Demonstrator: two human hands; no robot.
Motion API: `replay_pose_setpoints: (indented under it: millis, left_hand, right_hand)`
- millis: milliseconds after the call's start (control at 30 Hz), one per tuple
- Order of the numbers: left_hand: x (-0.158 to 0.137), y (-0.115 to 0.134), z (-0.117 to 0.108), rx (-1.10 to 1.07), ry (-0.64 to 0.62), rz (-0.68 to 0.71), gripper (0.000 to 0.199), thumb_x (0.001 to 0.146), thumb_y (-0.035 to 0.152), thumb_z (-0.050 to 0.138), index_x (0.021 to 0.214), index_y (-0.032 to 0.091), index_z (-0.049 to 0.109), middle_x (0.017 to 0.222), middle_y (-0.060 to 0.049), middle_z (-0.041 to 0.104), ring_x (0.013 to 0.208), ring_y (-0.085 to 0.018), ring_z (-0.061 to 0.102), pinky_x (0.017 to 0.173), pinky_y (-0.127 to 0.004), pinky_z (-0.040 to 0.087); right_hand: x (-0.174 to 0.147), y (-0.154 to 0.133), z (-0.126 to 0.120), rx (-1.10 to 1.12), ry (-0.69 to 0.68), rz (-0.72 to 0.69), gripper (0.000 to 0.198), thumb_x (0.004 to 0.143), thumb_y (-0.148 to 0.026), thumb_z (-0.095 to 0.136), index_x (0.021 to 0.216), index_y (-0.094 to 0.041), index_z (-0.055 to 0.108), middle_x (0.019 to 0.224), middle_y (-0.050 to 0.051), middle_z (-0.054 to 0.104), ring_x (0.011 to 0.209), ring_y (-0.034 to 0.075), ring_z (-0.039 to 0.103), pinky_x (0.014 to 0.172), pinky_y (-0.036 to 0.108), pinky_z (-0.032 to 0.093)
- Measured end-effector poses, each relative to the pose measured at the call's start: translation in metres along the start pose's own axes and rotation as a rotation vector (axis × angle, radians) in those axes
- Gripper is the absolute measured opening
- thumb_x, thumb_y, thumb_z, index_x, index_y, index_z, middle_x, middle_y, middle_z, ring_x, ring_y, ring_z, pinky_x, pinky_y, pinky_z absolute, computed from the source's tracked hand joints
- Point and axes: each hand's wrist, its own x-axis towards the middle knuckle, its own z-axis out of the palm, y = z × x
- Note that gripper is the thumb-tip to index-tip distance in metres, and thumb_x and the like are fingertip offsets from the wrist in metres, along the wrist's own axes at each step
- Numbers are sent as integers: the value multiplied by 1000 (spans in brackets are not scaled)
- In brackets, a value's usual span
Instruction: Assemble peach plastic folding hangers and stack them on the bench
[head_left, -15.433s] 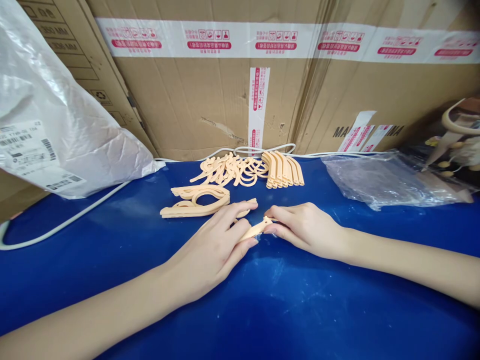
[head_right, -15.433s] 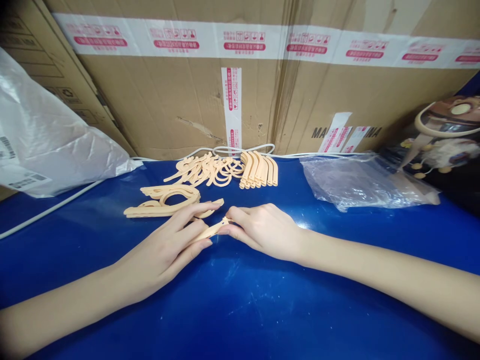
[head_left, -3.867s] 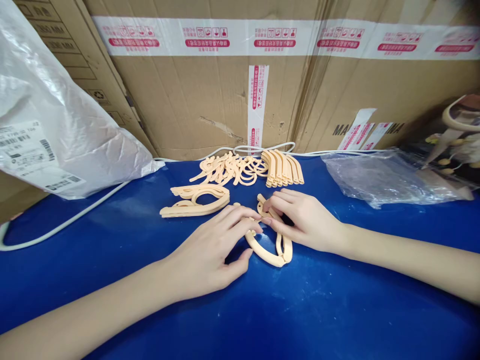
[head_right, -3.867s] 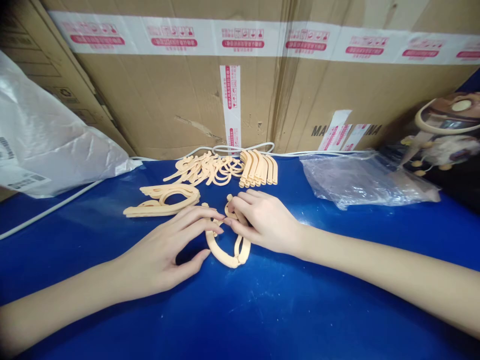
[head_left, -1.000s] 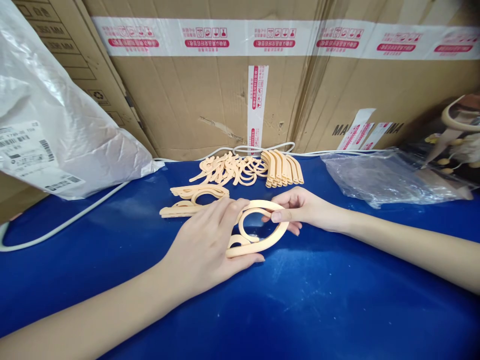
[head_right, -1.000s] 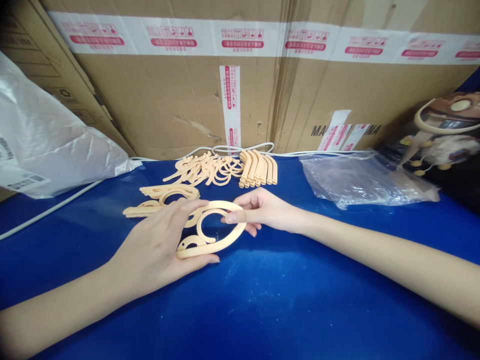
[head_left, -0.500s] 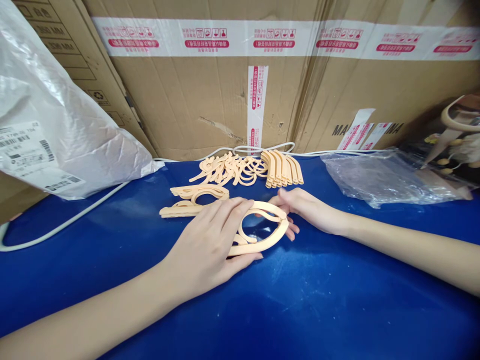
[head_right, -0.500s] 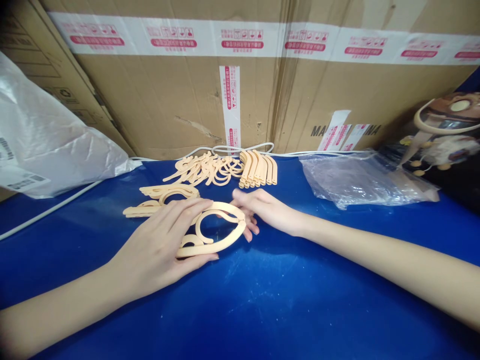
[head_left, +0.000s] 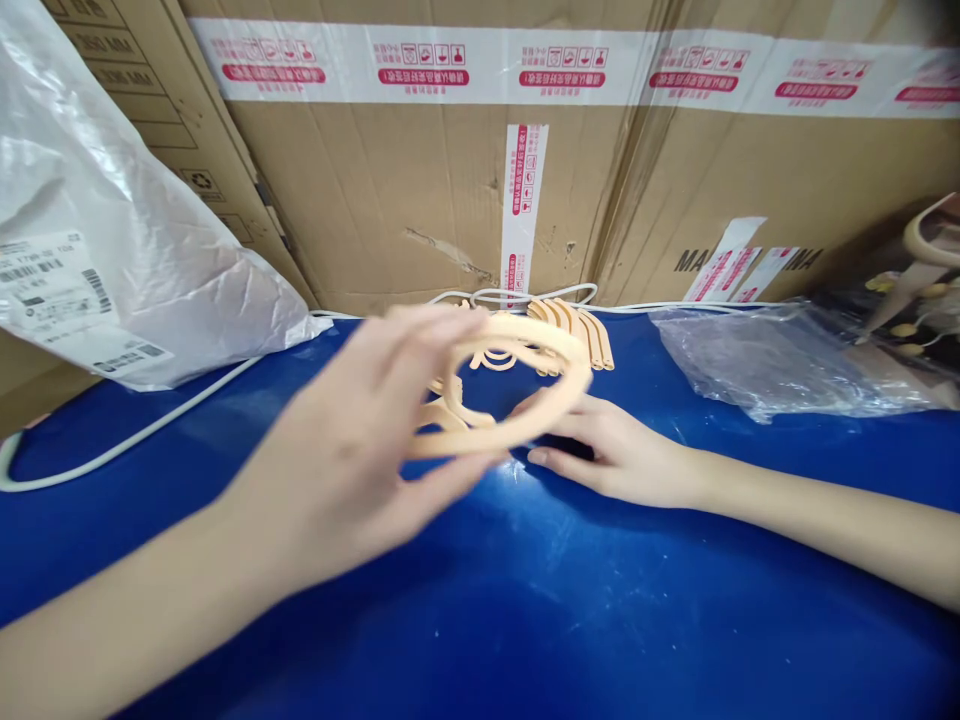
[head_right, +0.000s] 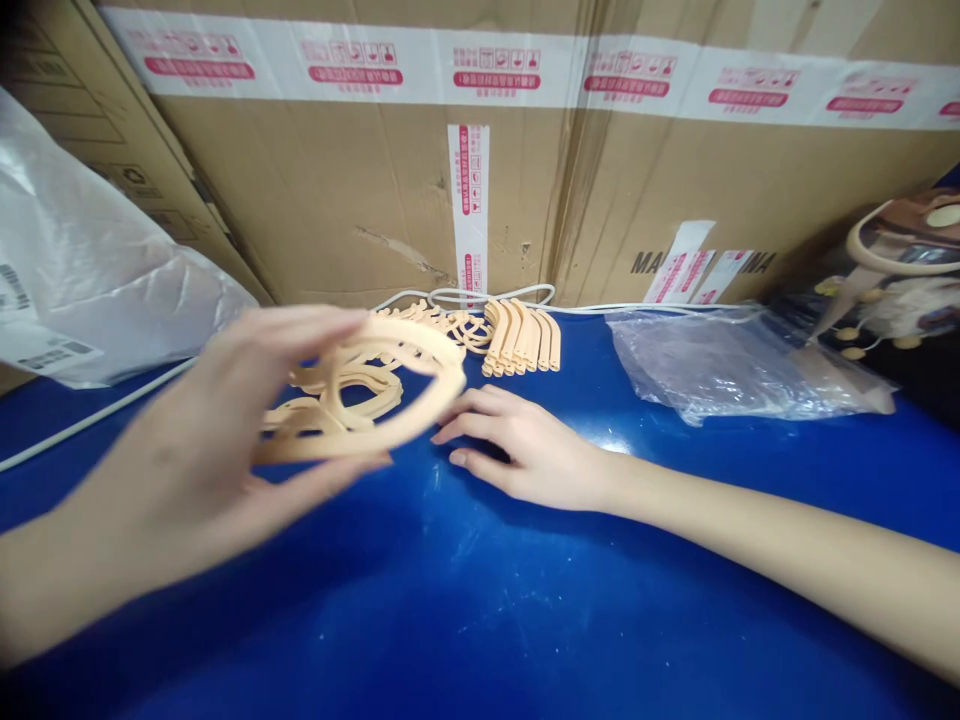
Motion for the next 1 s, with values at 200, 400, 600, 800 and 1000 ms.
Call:
replay_pose_setpoints:
  millis: [200, 400, 600, 800, 1000]
  left_hand:
    - [-3, -41, -14, 21, -1, -235, 63, 80, 54, 55, 131, 19, 44, 121, -3, 54, 108, -22, 53, 93, -31, 45]
    - [-21, -66, -11, 21, -93, -280, 65, 80, 58, 53, 133, 22, 44, 132, -2, 47, 113, -24, 51, 103, -33, 37]
    - [-24, -75, -9, -77, -221, -229, 59, 81, 56, 53, 132, 28, 43, 130, 0, 49, 116, -23, 49, 99, -31, 40]
    - [-26, -78, 6, -105, -293, -213, 58, 82, 50, 56, 131, 23, 42, 133, -5, 48, 120, -25, 46, 101, -38, 36]
    - [-26, -87, 19, -145, -295, -217, 53, 82, 45, 55, 127, 19, 46, 127, -7, 53, 117, -25, 48, 101, -41, 36]
  right_hand:
    - [-2, -3, 1, -228, -90, -54, 27, 94, -23, 43, 115, -17, 59, 121, 8, 55, 107, 17, 50, 96, 34, 40]
    - [-2, -2, 0, -234, -87, -57, 28, 94, -24, 42, 115, -17, 59, 121, 7, 55, 106, 17, 50, 95, 34, 40]
    - [-1, -2, 0, -239, -88, -56, 27, 94, -24, 42, 115, -18, 59, 121, 7, 55, 105, 18, 50, 95, 35, 41]
    - [-1, -2, 0, -239, -92, -56, 27, 94, -24, 41, 115, -18, 58, 121, 7, 55, 105, 18, 50, 95, 35, 40]
    - [-1, -1, 1, -247, -91, -58, 27, 94, -24, 41, 114, -18, 58, 120, 7, 55, 104, 18, 50, 94, 35, 41]
